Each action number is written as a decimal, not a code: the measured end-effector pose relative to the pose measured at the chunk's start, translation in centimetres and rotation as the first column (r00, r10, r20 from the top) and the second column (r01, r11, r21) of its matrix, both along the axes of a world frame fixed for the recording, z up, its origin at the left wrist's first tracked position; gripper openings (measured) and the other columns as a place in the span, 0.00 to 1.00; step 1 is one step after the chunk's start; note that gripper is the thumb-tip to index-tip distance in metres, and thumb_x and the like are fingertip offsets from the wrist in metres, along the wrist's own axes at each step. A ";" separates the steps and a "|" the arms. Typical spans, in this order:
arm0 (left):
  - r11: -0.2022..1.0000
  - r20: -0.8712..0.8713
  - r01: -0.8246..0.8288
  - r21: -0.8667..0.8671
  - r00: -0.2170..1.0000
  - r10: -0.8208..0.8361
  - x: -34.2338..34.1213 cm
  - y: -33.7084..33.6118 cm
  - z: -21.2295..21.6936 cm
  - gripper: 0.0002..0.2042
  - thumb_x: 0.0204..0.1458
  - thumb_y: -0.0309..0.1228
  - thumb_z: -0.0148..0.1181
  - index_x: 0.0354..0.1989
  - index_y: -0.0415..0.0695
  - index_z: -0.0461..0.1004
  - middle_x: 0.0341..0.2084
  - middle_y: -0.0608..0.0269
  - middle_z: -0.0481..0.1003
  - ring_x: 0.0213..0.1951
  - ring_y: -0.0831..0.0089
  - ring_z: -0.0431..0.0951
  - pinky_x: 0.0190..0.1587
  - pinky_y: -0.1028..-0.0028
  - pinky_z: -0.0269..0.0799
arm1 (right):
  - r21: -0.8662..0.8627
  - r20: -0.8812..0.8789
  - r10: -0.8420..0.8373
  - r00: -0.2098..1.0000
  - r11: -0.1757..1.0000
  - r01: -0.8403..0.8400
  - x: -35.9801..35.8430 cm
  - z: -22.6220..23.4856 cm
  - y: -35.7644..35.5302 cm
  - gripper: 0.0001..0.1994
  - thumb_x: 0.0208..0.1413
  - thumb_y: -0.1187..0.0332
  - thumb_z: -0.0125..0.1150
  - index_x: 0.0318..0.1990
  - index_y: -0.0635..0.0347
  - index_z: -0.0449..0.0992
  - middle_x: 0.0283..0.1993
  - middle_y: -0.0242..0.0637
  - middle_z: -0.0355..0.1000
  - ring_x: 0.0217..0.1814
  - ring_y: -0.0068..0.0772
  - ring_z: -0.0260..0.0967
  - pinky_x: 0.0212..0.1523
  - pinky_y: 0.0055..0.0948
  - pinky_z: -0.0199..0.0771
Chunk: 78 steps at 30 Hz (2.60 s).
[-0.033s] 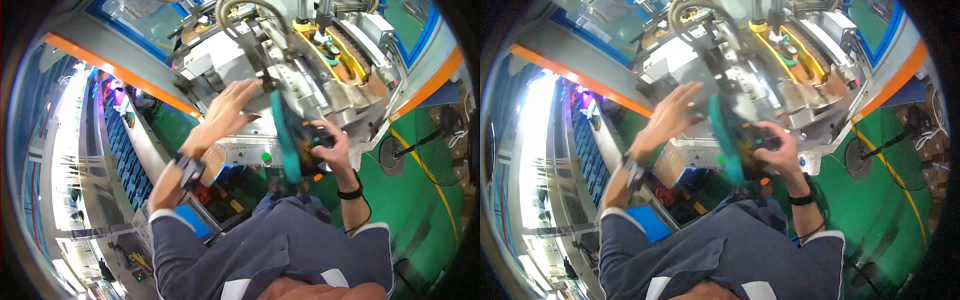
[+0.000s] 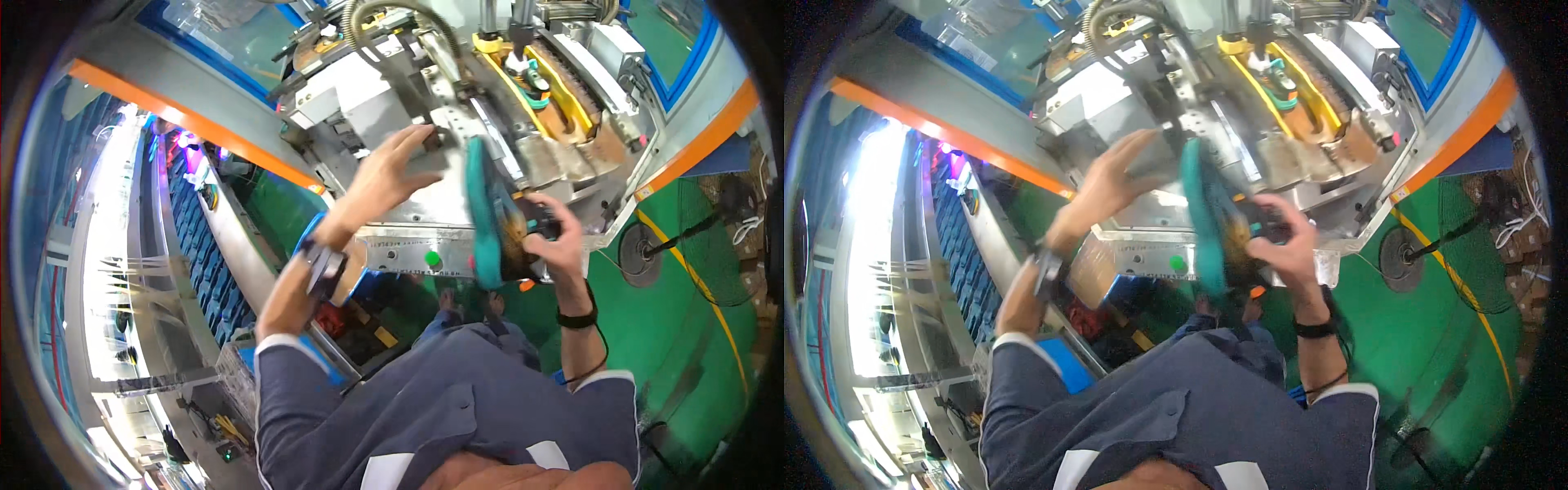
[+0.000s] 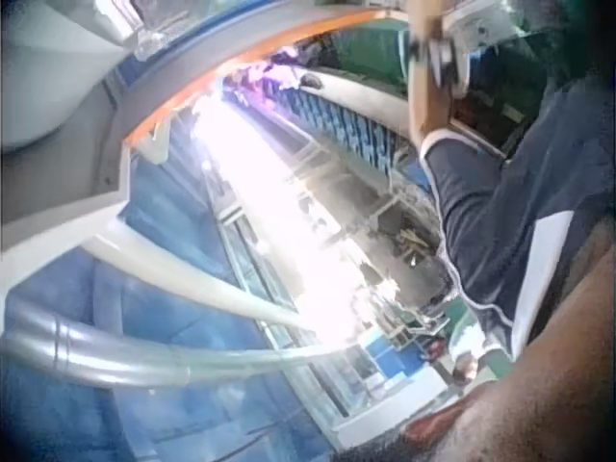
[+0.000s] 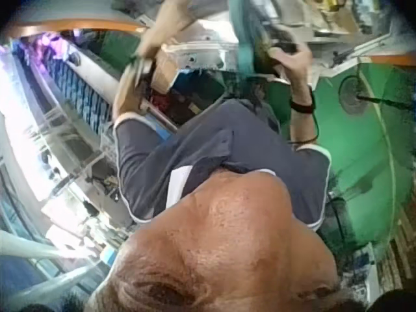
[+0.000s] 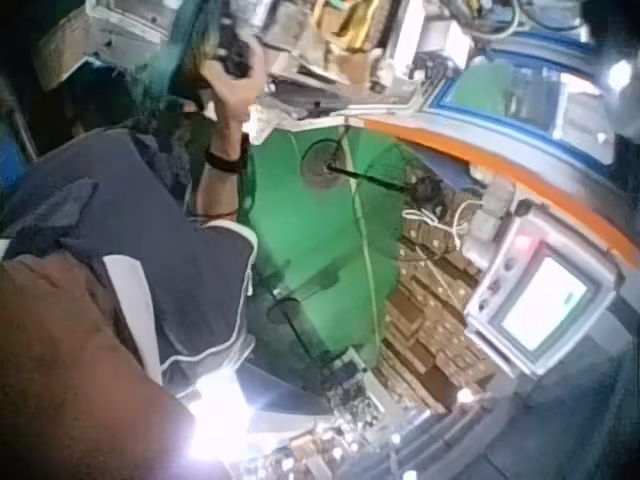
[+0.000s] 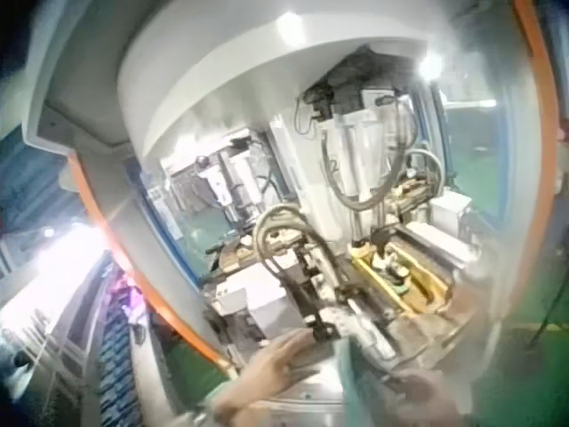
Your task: The person is operating a shoe-pressing machine to shape footwear and then placing the finished items on a conveyor belt.
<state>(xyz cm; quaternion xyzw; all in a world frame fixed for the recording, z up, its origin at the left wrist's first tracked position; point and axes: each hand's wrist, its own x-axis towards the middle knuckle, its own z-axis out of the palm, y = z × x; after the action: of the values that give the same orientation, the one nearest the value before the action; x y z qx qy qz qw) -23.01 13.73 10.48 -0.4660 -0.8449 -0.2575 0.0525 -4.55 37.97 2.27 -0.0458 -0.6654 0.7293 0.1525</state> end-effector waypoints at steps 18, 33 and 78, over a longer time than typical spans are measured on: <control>0.706 0.755 -0.707 0.043 0.486 0.441 -24.2 22.1 -22.7 0.25 0.42 0.26 0.60 0.50 0.32 0.63 0.45 0.37 0.70 0.50 0.46 0.73 0.51 0.59 0.71 | 0.405 -0.091 -0.672 0.735 0.650 0.643 -11.1 2.4 11.5 0.21 0.46 0.75 0.64 0.51 0.68 0.74 0.42 0.34 0.74 0.40 0.22 0.70 0.44 0.22 0.71; 0.522 0.971 -0.819 0.238 0.198 -0.132 3.3 -13.6 -8.5 0.32 0.43 0.29 0.68 0.58 0.30 0.63 0.49 0.56 0.72 0.50 0.70 0.72 0.56 0.71 0.65 | 0.962 0.132 -0.514 0.848 0.272 0.016 -44.2 -7.9 4.7 0.21 0.42 0.57 0.65 0.37 0.69 0.79 0.38 0.55 0.77 0.40 0.54 0.77 0.43 0.41 0.78; -0.984 0.612 0.110 0.139 -0.791 -0.002 84.2 -35.6 -43.3 0.22 0.43 0.41 0.68 0.40 0.39 0.72 0.30 0.57 0.76 0.27 0.70 0.75 0.30 0.67 0.72 | 0.845 0.372 0.587 0.719 0.107 -0.525 -13.3 -24.6 -27.8 0.16 0.51 0.62 0.58 0.40 0.65 0.73 0.37 0.51 0.73 0.40 0.53 0.71 0.44 0.43 0.68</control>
<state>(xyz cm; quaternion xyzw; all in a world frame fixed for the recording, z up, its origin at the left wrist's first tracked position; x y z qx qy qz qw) 61.20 -21.84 -32.79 -0.8054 0.3270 0.1758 -0.4620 -17.85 10.18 -22.29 0.3197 -0.9115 0.2319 -0.1152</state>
